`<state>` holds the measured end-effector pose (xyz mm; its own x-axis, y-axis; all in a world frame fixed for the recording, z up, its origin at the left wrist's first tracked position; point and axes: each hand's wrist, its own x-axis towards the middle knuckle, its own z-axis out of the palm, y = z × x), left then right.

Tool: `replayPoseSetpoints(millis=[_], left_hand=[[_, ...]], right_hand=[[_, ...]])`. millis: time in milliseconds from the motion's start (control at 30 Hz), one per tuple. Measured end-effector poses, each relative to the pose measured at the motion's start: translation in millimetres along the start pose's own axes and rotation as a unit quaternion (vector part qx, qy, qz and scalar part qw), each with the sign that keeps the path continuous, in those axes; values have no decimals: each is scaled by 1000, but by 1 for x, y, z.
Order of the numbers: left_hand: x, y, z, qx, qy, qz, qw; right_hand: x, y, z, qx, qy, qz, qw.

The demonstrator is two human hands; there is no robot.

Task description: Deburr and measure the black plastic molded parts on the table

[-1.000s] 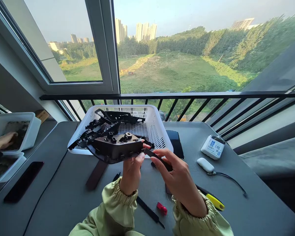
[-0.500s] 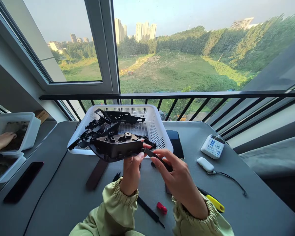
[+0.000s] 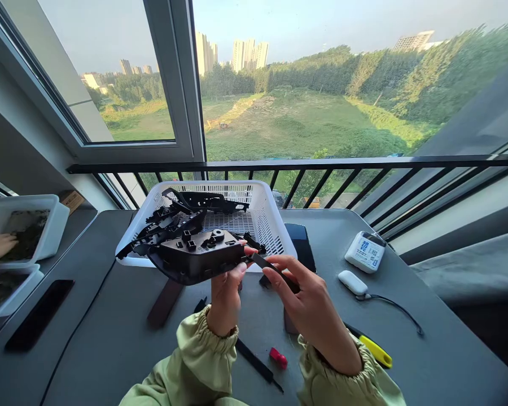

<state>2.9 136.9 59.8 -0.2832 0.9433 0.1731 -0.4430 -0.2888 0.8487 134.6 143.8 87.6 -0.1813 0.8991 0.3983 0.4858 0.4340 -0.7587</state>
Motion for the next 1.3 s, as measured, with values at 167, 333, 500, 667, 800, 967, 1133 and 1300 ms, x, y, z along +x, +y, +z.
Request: replayPoseSetpoints(millis=[167, 333, 500, 667, 800, 967, 1133, 1300], left_hand=[[5, 9, 5, -60, 74, 28, 995], [9, 12, 6, -59, 82, -11, 995], [10, 12, 8, -85, 89, -8, 992], [10, 8, 6, -78, 73, -18, 994], [7, 4, 2, -8, 42, -8, 999], [3, 5, 1, 105, 12, 69, 992], [3, 6, 0, 147, 4, 105, 984], [4, 4, -1, 170, 7, 108, 979]], right_hand=[[2, 1, -4, 12, 12, 29, 999], [2, 1, -5, 21, 2, 31, 999], [1, 0, -4, 23, -33, 6, 999], [1, 1, -4, 20, -27, 12, 999], [1, 1, -4, 17, -33, 5, 999], [0, 3, -4, 4, -26, 0, 1000], [1, 1, -2, 1, -18, 3, 1000], [3, -1, -3, 4, -3, 15, 1000]])
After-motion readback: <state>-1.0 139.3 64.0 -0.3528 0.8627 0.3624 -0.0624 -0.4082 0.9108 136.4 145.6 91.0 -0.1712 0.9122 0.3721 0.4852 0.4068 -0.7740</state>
